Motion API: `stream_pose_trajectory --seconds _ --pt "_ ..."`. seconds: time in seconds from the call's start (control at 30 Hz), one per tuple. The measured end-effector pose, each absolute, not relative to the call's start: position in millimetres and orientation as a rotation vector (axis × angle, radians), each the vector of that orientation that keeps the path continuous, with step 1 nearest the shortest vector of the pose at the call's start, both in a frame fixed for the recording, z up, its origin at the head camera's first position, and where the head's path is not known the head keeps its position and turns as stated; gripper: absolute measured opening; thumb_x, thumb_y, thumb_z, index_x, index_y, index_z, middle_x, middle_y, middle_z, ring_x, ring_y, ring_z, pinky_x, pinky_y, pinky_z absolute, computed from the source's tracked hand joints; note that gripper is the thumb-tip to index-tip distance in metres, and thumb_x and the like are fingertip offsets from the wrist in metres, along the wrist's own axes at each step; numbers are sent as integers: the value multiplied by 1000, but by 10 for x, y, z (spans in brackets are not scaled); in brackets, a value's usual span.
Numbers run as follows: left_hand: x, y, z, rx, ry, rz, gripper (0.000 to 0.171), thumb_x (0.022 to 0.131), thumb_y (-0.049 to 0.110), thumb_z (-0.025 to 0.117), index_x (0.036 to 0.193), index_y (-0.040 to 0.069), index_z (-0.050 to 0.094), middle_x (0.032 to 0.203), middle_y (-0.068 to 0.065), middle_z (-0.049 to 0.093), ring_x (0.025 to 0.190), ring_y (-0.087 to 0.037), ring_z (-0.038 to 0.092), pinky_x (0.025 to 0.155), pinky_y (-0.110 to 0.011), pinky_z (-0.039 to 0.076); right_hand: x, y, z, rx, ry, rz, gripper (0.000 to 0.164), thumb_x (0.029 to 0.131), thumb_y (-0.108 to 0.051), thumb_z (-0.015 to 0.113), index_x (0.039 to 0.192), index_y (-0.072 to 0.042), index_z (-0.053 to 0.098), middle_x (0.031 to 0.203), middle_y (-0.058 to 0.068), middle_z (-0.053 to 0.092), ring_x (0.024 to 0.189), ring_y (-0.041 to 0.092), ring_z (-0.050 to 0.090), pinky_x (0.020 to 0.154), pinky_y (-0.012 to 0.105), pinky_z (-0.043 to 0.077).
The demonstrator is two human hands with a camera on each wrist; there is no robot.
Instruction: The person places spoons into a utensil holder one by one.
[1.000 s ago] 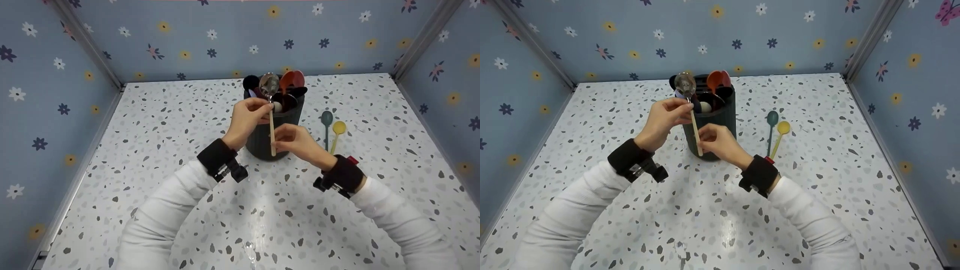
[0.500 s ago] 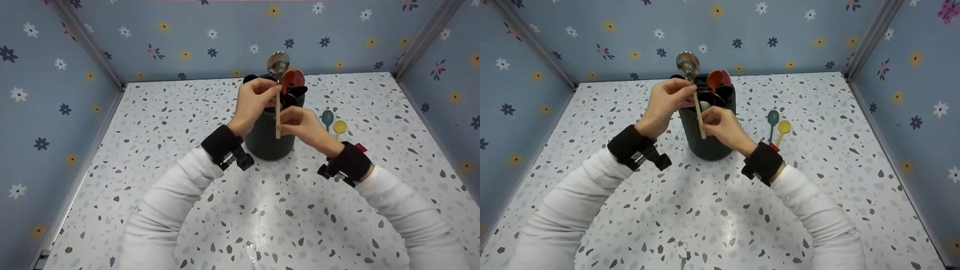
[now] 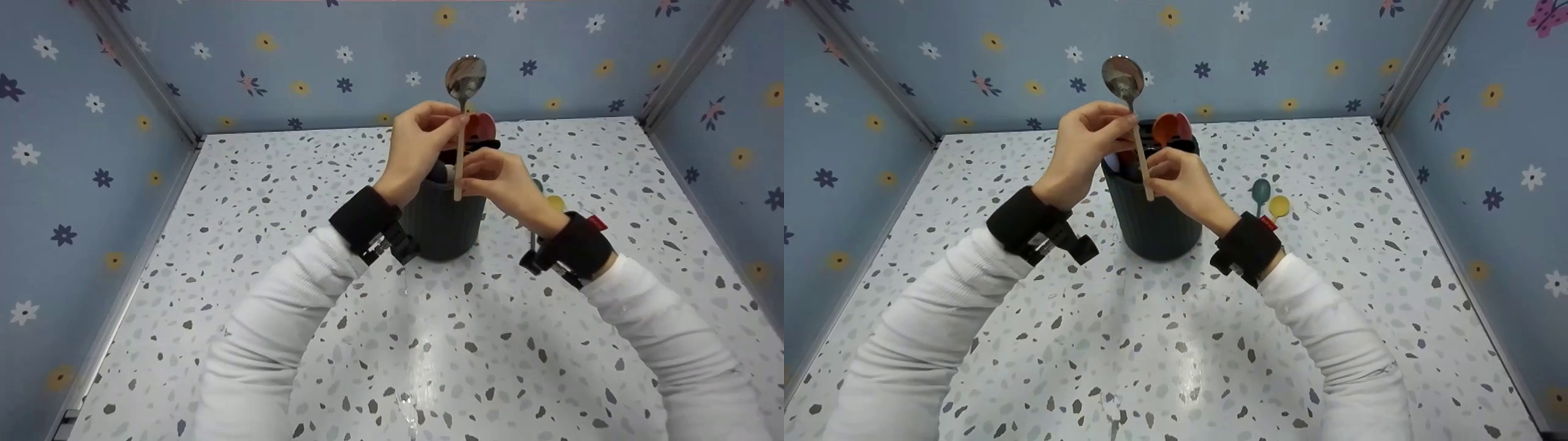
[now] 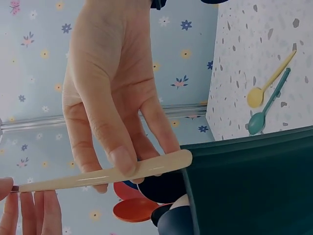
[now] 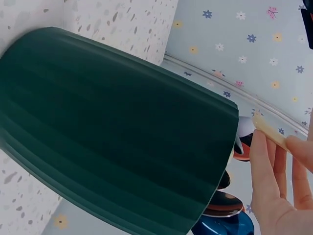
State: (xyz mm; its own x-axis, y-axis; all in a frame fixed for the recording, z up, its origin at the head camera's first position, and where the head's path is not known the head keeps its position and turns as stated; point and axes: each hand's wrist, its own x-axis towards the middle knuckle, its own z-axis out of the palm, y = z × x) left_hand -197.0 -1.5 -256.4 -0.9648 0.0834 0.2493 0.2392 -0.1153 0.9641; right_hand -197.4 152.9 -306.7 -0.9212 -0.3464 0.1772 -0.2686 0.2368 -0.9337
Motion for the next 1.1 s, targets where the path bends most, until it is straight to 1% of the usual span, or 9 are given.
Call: stream_pose_trajectory --seconds 0.07,0.17,0.33,0.6,0.73,0.8,0.97,1.1 --pt "-1976 -7 -2534 -375 -2014 -2234 15 83 5 59 95 -4 61 85 -16 62 79 -27 61 72 -25 53 -1993 1525 -3037 -601 2416 -1827 22 81 -4 62 101 3 56 94 13 62 81 16 61 76 26 53" --pt "-1980 6 -2481 -358 -2034 -2232 14 83 5 60 95 -2 61 86 -16 62 79 -24 61 73 -24 53 -2025 1524 -3001 -593 2407 -1873 20 80 -4 63 99 2 57 91 9 63 80 15 61 75 25 53" --pt "-1984 31 -2436 -365 -2074 -2176 14 84 7 60 95 -1 62 89 -17 62 80 -21 60 74 -25 52 -2089 1530 -2979 -569 2411 -1922 16 80 -4 63 95 -2 60 87 3 63 81 15 61 74 23 53" --pt "-2014 51 -2474 -397 -2082 -2130 14 84 8 60 95 0 62 89 -18 63 75 -22 58 71 -28 52 -2171 1542 -3014 -552 2470 -1947 14 78 -1 64 92 -4 63 83 -1 63 80 13 60 71 20 50" --pt "-2028 63 -2498 -396 -2073 -2129 14 83 8 61 94 -1 63 87 -17 63 74 -22 59 71 -28 52 -2188 1545 -3025 -550 2477 -1957 14 78 0 63 91 -5 64 83 0 63 80 13 60 70 20 50" --pt "-2032 70 -2515 -405 -2065 -2119 14 82 8 62 93 -1 63 85 -16 63 74 -22 59 71 -29 52 -2191 1548 -3031 -548 2486 -1961 13 78 0 64 90 -5 64 83 0 63 79 13 60 70 20 50" --pt "-2035 77 -2548 -422 -2073 -2080 16 82 9 62 94 -2 63 80 -11 64 74 -23 59 71 -31 52 -2197 1549 -3049 -582 2546 -1960 13 78 1 64 91 1 63 82 -2 62 78 11 59 71 20 49" --pt "-2043 71 -2576 -406 -2101 -2070 17 82 9 63 94 -2 63 82 -11 64 76 -23 59 70 -26 52 -2196 1532 -3061 -620 2611 -1951 14 77 4 64 91 5 62 82 1 62 76 8 59 70 20 49"
